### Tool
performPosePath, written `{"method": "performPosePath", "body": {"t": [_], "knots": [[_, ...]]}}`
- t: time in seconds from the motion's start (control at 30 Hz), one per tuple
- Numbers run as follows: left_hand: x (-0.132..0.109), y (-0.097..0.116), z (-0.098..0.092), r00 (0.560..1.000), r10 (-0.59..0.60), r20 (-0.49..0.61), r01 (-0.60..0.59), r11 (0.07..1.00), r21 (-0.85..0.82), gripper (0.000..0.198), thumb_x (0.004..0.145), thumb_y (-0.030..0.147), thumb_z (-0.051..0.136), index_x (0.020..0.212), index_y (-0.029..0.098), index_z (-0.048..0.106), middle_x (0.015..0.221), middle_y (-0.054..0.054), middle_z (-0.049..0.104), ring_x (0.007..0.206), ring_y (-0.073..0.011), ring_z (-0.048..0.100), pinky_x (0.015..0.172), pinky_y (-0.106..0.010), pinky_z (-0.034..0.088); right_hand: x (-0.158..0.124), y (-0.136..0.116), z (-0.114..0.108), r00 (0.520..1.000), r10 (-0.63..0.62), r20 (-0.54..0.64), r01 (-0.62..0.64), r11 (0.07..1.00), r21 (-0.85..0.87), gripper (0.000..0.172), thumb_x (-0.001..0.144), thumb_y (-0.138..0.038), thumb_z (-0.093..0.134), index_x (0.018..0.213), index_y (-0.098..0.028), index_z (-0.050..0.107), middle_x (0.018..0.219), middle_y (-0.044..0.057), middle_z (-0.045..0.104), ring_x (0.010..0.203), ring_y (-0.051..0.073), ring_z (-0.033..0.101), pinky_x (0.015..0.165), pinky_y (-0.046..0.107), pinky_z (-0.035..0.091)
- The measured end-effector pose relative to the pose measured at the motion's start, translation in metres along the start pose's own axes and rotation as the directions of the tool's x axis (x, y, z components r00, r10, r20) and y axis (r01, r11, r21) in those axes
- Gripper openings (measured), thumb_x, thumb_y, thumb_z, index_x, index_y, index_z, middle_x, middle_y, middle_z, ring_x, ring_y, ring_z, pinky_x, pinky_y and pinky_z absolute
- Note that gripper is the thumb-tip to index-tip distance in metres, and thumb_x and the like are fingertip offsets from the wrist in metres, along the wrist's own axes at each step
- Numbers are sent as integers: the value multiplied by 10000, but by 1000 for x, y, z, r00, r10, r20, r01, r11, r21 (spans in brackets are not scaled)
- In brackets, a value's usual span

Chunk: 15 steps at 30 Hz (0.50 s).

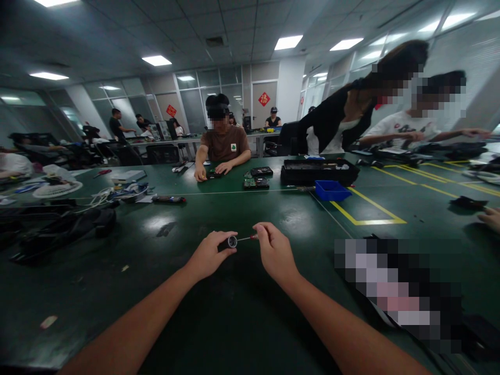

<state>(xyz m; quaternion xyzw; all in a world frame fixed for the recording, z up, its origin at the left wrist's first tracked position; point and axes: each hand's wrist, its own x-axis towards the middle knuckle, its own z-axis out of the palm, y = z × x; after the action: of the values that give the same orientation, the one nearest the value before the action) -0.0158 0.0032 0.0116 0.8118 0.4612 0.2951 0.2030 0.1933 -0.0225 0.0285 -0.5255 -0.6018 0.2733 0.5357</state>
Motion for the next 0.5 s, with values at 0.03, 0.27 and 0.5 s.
{"method": "performPosePath", "body": {"t": [0.03, 0.27, 0.5], "knots": [[0, 0, 0, 1000, -5, -7, 5, 1000, 0, 410, 872, 255, 684, 1273, 293, 609, 1125, -32, 670, 1064, -233, 584, 1046, -452, 401, 0, 0, 1, 1000, 17, -10, -16, 998, 54, 295, 919, -468, 508, 979, -223, 662, 798, 48, 690, 730, 224, 632, 663, 342, 469], [2, -1, -3, 999, 22, -27, -22, 1000, 13, 381, 893, 239, 647, 1271, 257, 601, 1218, -63, 644, 1141, -235, 563, 1059, -442, 401, 9, 14, 9, 968, 245, 46, -233, 822, 519, 274, 818, -480, 651, 863, -210, 667, 768, 42, 662, 701, 196, 607, 740, 375, 523], [0, -3, -2, 994, 27, 101, -35, 997, 74, 420, 903, 261, 639, 1312, 326, 565, 1192, -26, 650, 1131, -244, 556, 1111, -544, 311, 14, 22, 5, 923, 381, 62, -349, 756, 553, 240, 838, -453, 639, 780, -220, 633, 678, 23, 596, 606, 182, 565, 614, 343, 537]]}}
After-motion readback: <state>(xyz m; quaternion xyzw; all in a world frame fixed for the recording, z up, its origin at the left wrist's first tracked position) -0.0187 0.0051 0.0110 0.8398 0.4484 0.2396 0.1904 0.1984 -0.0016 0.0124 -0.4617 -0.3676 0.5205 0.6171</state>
